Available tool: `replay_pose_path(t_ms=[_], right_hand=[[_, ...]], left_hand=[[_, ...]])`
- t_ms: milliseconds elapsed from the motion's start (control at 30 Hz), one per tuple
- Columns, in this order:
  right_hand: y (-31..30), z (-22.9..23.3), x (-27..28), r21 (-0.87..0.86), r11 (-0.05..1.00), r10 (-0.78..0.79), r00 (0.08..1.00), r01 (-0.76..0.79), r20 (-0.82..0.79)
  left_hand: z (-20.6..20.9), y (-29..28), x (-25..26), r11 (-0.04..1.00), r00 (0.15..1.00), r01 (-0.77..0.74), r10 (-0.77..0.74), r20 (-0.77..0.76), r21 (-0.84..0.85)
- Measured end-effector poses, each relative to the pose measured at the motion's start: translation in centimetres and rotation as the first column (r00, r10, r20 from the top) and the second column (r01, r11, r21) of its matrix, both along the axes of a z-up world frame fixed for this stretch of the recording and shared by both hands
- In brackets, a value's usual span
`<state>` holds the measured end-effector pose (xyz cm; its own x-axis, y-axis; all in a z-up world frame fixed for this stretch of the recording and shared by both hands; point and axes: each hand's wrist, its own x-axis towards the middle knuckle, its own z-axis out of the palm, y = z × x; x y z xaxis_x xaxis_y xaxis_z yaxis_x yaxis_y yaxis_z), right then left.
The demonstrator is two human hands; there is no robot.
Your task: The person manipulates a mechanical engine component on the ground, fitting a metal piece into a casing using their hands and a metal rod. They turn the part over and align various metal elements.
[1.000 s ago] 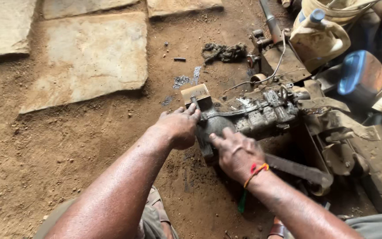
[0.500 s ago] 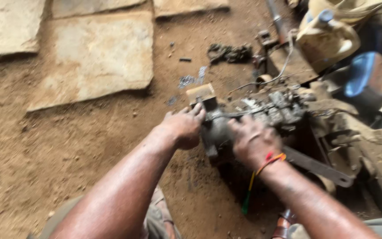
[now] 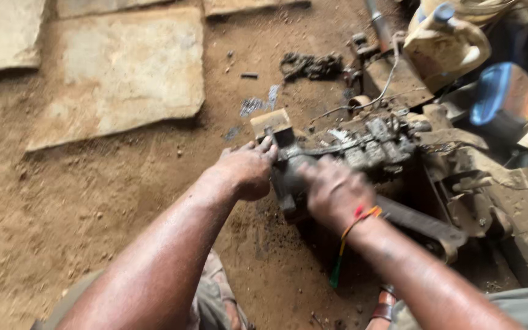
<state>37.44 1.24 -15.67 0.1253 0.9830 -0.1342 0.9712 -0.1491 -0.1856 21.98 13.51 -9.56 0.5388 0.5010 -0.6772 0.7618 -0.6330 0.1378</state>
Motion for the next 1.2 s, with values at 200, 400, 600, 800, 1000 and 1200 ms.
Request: replay_pose_path(t_ms=[200,400,600,800,1000,1200], right_hand=[[0.3,0.9,-0.1,-0.003,0.999,-0.045,0.998,0.045,-0.047],[1.4,1.9,1.2,0.021,0.988,-0.151,0.988,0.151,-0.018],[1.1,0.7,1.1,-0.045,0.987,-0.155,0.983,0.152,-0.094],[1.9,1.7,1.3,-0.135,0.969,-0.215,0.976,0.209,-0.027],[1.1,0.9,1.6,-0.27,0.938,-0.238,0.97,0.217,-0.046],[-1.7,-2.1,3.2,-0.175,0.934,-0.349,0.901,0.312,-0.258]], left_hand=[[0.7,0.0,0.2,1.0,1.0,-0.017,0.016,0.017,0.016],[-0.1,0.4,-0.2,1.0,1.0,0.007,-0.007,0.026,0.026],[-0.2,0.3,0.1,0.999,1.0,0.02,-0.02,0.003,0.031],[0.3,0.0,0.1,1.0,1.0,0.003,-0.003,-0.002,0.01],[0.7,-0.1,-0.1,1.0,1.0,-0.02,0.02,-0.013,-0.016],[0.7,0.2,0.2,1.0,1.0,-0.008,0.008,-0.027,-0.01]])
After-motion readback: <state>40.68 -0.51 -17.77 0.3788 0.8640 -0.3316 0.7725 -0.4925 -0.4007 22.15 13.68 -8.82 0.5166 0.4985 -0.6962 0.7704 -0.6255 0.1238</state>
